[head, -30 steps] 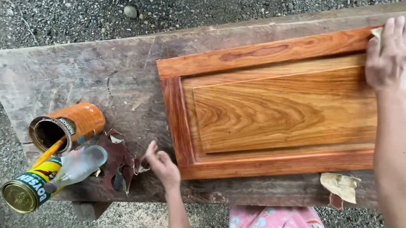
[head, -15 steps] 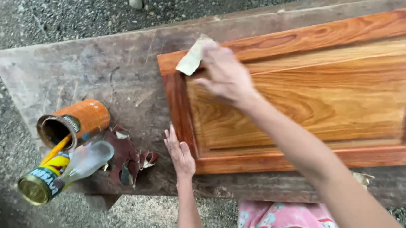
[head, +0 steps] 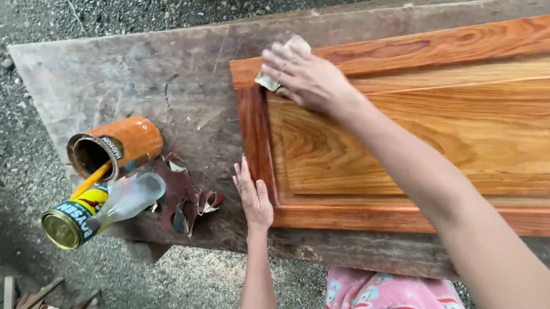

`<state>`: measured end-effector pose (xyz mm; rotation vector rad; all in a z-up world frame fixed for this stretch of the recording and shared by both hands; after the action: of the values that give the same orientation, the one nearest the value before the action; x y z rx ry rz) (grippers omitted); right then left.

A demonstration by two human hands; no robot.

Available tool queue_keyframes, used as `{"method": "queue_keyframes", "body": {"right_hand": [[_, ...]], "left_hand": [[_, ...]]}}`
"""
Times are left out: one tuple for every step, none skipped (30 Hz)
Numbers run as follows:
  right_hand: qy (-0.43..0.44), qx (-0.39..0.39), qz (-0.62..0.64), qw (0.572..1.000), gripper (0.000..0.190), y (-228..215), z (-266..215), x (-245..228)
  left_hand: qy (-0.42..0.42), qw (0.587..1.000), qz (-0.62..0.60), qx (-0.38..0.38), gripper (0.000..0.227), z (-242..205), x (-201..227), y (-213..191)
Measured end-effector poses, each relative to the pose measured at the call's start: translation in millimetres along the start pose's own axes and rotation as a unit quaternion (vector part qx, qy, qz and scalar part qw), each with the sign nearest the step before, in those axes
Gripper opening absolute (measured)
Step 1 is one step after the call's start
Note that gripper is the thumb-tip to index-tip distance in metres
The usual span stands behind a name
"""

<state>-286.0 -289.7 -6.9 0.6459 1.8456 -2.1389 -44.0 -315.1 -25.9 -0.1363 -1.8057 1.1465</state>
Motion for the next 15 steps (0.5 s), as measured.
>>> {"method": "queue_keyframes", "body": {"right_hand": [[-0.01,0.032,-0.036,0.999,0.048,13.1,1.2,0.3],[-0.02,0.064,-0.072,0.995,0.047,25.8,1.3,0.6],[-0.015,0.063,-0.078,0.995,0.047,20.4,-10.1,0.2],[-0.016,0.098,-0.065,0.993,0.042,7.8,-23.0,-1.0],[-0.018,0.134,-0.056,0.989,0.037,-7.1,-36.1,-0.9],[-0.015,0.133,-0.066,0.989,0.037,-29.1,-56.1,12.3],[0.055,0.023,-0.16,0.985,0.037,-28.9,-76.1,33.1],[0.123,-0.088,-0.25,0.956,0.039,-30.5,-101.7,56.3],[0.128,-0.09,-0.254,0.954,0.039,-49.4,-149.2,84.7],[0.187,-0.055,-0.464,0.864,0.032,-85.6,-201.2,111.6],[0.237,-0.017,-0.644,0.727,0.025,-119.7,-255.8,119.0],[0.24,-0.021,-0.644,0.726,0.025,-124.1,-269.9,125.5],[0.386,0.062,-0.388,0.834,0.031,-142.3,-300.6,152.3],[0.492,0.145,-0.096,0.853,0.041,-143.8,-334.2,177.9],[0.492,0.146,-0.099,0.853,0.041,-126.9,-312.7,164.5]], "left_hand": [[-0.002,1.0,-0.002,-0.002,0.049,-0.7,1.1,-0.6],[-0.003,1.0,-0.005,-0.005,0.048,-1.4,3.2,-0.5],[0.001,1.0,-0.011,-0.007,0.048,-3.5,2.3,-1.4],[-0.004,1.0,-0.002,-0.012,0.047,-5.4,0.5,-1.4],[-0.006,1.0,0.005,-0.016,0.047,-5.3,0.0,-0.1],[0.001,1.0,-0.003,-0.017,0.047,0.3,5.3,1.8],[-0.003,1.0,0.005,-0.01,0.046,0.0,7.3,-0.4],[-0.007,1.0,0.013,-0.003,0.046,0.2,8.3,-2.3],[-0.003,1.0,0.007,-0.006,0.046,1.1,11.0,0.0],[-0.01,1.0,0.001,-0.002,0.047,2.0,11.3,0.6],[-0.018,1.0,-0.001,0.001,0.048,1.0,9.4,-3.2],[-0.016,1.0,-0.002,-0.003,0.048,3.1,9.9,-3.1],[-0.019,1.0,-0.006,-0.004,0.048,2.9,10.7,-2.6],[-0.021,1.0,-0.01,-0.004,0.048,2.6,11.5,-2.8],[-0.02,1.0,-0.013,-0.004,0.048,1.9,12.2,-2.8]]}}
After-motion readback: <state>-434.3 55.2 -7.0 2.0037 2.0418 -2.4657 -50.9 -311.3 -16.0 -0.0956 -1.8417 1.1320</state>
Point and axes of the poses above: each hand's wrist, its own z-axis towards the middle knuckle, its own y-axis out of the palm, x = y × z, the point moved 9 cm from there along z, towards the middle knuckle, and after that the axes turned 1 degree about -x, right-handed, at the moved point
